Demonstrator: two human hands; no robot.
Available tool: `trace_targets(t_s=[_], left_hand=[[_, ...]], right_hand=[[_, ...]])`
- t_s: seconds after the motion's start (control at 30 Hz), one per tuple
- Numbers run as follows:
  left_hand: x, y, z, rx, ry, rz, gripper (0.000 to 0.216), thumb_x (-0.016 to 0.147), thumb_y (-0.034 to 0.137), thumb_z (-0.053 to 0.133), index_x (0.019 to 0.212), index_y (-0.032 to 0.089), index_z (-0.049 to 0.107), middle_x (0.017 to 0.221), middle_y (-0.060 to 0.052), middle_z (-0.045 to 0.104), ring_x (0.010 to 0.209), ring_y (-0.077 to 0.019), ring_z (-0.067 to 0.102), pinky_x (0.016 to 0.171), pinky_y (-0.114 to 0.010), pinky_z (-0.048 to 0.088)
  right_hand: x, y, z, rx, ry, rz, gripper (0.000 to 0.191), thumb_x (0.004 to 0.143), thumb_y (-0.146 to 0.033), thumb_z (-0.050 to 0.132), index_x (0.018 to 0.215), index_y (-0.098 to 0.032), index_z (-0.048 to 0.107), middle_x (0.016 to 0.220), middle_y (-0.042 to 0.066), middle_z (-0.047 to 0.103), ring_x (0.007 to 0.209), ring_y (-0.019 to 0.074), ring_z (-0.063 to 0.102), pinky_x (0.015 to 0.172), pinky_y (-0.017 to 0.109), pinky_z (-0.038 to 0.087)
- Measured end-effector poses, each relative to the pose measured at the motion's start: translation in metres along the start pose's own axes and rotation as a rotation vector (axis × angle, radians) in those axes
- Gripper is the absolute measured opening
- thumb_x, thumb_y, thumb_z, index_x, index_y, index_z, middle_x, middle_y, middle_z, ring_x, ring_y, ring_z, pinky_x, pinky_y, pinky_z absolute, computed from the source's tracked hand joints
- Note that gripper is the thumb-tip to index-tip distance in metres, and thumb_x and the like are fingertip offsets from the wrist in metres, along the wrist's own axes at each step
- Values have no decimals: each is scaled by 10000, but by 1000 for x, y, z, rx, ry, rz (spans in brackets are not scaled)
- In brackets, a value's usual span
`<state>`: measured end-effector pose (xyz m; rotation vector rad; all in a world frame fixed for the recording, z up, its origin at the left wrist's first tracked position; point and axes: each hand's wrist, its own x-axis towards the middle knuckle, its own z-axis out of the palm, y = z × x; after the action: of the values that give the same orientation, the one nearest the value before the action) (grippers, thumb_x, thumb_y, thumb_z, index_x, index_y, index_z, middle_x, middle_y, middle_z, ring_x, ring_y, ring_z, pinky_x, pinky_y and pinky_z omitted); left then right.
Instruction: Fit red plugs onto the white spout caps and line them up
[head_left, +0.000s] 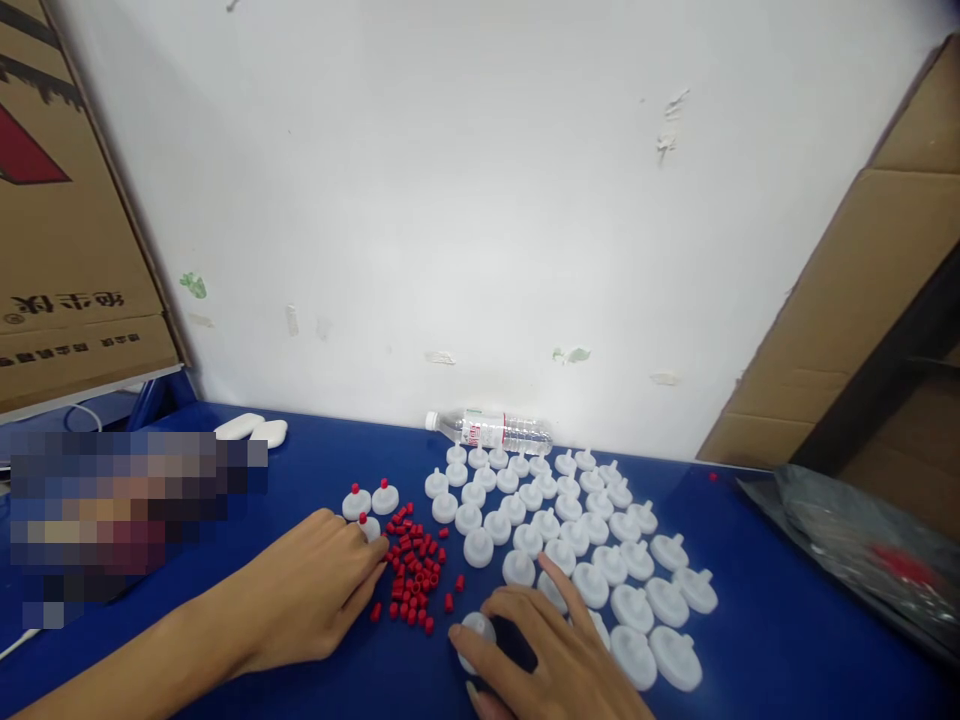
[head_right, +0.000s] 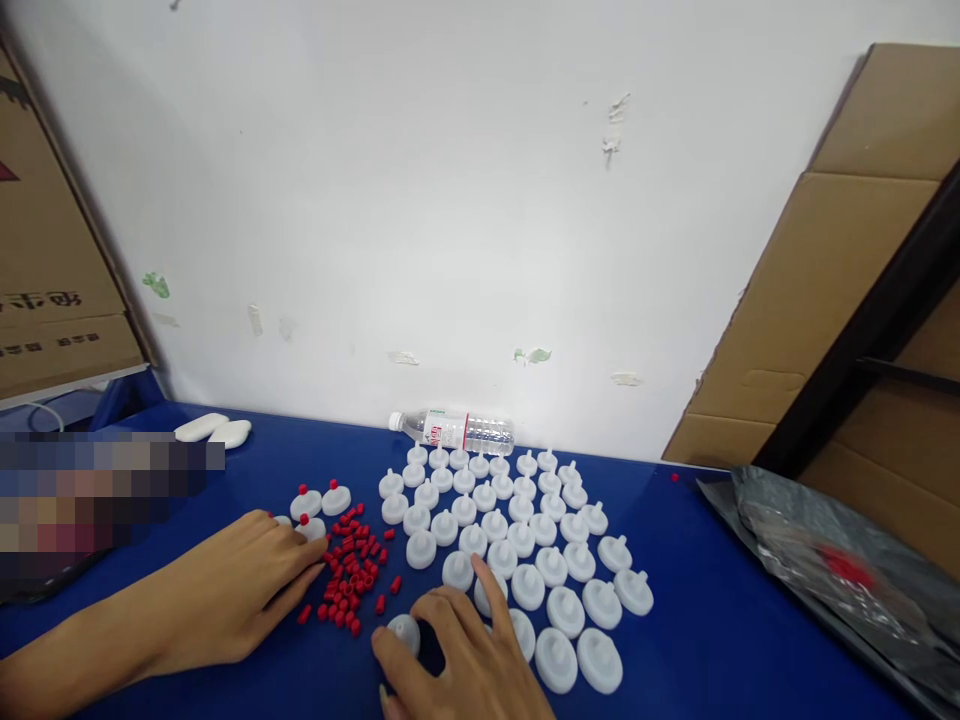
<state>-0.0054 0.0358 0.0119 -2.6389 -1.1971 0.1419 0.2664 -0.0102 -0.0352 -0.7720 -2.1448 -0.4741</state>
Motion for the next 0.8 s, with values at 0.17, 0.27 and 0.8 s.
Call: trace_targets(t_s=[0.17, 0.27, 0.8], left_hand=[[2, 1, 3, -19, 100, 41, 325, 1047, 168, 356, 830, 237, 589, 723, -18, 701, 597, -250, 680, 558, -367, 335], [2, 1, 7, -80, 247, 27, 347, 1106, 221, 315, 907, 237, 599, 787, 2, 711, 599, -225, 693, 550, -356, 351], [-8, 34, 0, -485, 620, 341, 306, 1121, 144, 409, 1331, 220, 618, 1101, -49, 758, 792, -98, 747, 602, -190, 486]], right_hand=[[-20, -1, 13, 58, -55, -26, 142, 1035, -209, 556, 965, -273, 662, 909, -28, 678, 951, 107, 739, 1239, 445, 312], [-31, -3, 19, 64, -54, 15, 184, 1032, -169, 539, 948, -279, 660, 929, -46, 668, 908, 90, 732, 1252, 487, 285], [-22, -8, -4, -55, -118, 70, 96, 927, -374, 790, 959, -368, 700, 929, -69, 703, 1059, 195, 746, 1037, 348, 571]])
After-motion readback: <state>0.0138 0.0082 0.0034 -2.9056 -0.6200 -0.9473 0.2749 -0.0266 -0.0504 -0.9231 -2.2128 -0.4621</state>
